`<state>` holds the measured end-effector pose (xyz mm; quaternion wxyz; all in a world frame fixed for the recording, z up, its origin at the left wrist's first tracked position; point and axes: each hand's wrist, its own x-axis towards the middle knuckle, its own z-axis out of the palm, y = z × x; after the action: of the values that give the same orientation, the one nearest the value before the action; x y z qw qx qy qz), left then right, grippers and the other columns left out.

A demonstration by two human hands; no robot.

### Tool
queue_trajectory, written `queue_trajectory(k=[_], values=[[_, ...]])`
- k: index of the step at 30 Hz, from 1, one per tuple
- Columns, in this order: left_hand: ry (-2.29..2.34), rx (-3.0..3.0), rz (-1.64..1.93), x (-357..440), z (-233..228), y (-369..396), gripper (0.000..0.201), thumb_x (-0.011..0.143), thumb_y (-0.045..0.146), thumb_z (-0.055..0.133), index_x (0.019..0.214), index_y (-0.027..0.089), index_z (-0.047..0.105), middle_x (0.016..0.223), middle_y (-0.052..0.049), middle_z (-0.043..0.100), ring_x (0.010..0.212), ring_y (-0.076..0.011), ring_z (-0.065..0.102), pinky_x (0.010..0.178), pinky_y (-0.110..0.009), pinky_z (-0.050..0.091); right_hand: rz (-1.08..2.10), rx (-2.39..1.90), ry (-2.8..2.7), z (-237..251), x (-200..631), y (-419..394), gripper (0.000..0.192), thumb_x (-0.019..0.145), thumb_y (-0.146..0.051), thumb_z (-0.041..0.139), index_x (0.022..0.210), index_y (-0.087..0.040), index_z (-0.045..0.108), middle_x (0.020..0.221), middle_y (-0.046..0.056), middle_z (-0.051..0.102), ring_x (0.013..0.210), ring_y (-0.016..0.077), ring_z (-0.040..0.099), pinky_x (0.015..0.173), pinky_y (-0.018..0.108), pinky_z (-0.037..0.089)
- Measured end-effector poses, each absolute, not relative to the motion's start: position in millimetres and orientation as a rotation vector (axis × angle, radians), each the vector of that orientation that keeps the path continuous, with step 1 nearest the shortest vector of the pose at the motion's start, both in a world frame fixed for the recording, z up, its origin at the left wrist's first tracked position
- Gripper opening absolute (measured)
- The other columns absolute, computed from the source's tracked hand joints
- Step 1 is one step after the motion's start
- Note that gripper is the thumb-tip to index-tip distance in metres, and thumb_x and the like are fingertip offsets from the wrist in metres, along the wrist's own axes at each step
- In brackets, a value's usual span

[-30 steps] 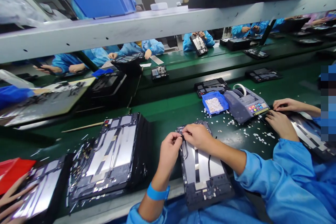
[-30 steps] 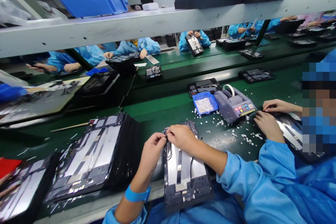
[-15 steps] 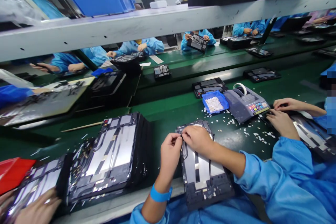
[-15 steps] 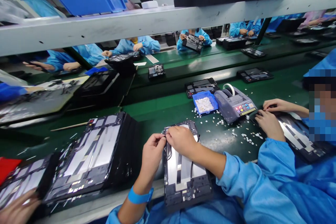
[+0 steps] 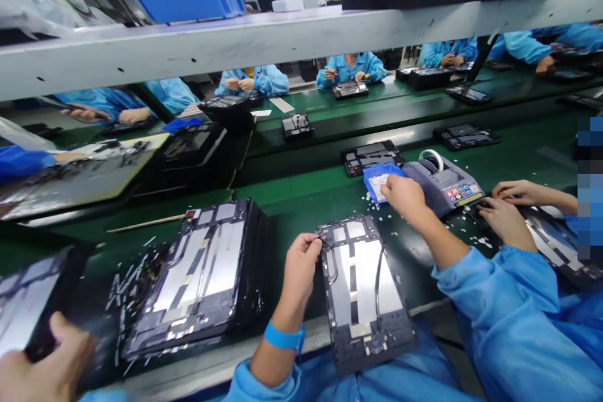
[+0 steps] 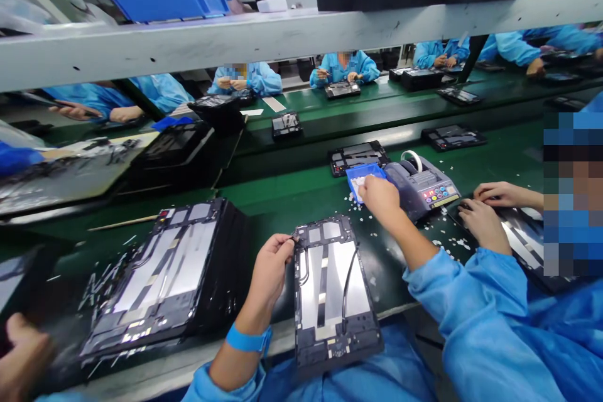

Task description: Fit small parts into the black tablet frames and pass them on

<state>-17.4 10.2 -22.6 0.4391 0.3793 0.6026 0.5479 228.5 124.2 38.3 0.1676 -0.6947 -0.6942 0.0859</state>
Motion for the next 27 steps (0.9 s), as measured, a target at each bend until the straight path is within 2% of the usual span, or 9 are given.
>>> queue_trajectory(k=[2,4,8,16,21,24,27], values=[[1.491,0.926,1.367,-17,-24,12,0.019,0.073,0.034,0.072,0.079,0.018,0.063,0.066,0.004,0.059,0.056,-0.0105,0.049,0.054,-0.022,0.036,0.211,-1.917,-2.042,36,231,122,0.019,0.095,-0.018,0.055,0.095,-0.016,0.073,0.094,0.013,0.074,0.087,0.0245,0.066,0.075,0.03,0.041],[1.488,0.928,1.377,-15,-24,12,0.02,0.074,0.034,0.073,0.081,0.019,0.061,0.07,0.003,0.062,0.061,-0.0117,0.054,0.058,-0.023,0.04,0.28,-1.613,-2.189,30,212,102,0.018,0.094,-0.015,0.056,0.097,-0.018,0.073,0.099,0.01,0.074,0.094,0.0222,0.065,0.081,0.029,0.042],[1.482,0.951,1.414,-12,-24,10,0.02,0.075,0.032,0.073,0.084,0.02,0.06,0.077,0.001,0.067,0.072,-0.0146,0.062,0.068,-0.025,0.048,0.405,-1.212,-2.417,16,154,57,0.018,0.099,-0.02,0.058,0.092,-0.019,0.074,0.093,0.007,0.073,0.092,0.021,0.064,0.086,0.03,0.043],[1.691,1.207,1.419,-7,-17,-2,0.009,0.079,0.029,0.069,0.079,0.021,0.066,0.077,-0.001,0.069,0.073,-0.0181,0.065,0.068,-0.029,0.051,0.433,-1.323,-2.407,8,129,52,0.017,0.094,-0.018,0.059,0.088,-0.017,0.075,0.091,0.01,0.074,0.089,0.0229,0.066,0.084,0.031,0.045],[1.679,1.248,1.398,-8,-18,-2,0.008,0.079,0.029,0.069,0.078,0.021,0.068,0.08,-0.002,0.071,0.077,-0.0191,0.066,0.071,-0.029,0.051,0.582,-1.328,-2.301,9,125,56,0.014,0.084,-0.011,0.062,0.079,-0.019,0.072,0.083,0.006,0.073,0.081,0.0201,0.064,0.074,0.028,0.042],[1.606,1.146,1.397,-12,-25,3,0.014,0.079,0.033,0.071,0.08,0.02,0.066,0.079,-0.001,0.068,0.075,-0.017,0.063,0.069,-0.027,0.048,0.588,-1.318,-2.211,15,148,79,0.015,0.08,-0.009,0.06,0.076,-0.019,0.07,0.08,0.003,0.072,0.078,0.018,0.063,0.07,0.026,0.04],[1.525,1.005,1.4,-14,-31,6,0.018,0.079,0.035,0.072,0.082,0.02,0.063,0.077,0.0,0.066,0.072,-0.0152,0.062,0.068,-0.026,0.047,0.493,-1.571,-2.067,24,195,115,0.015,0.083,-0.013,0.059,0.081,-0.018,0.072,0.084,0.005,0.074,0.079,0.0183,0.065,0.069,0.025,0.04]])
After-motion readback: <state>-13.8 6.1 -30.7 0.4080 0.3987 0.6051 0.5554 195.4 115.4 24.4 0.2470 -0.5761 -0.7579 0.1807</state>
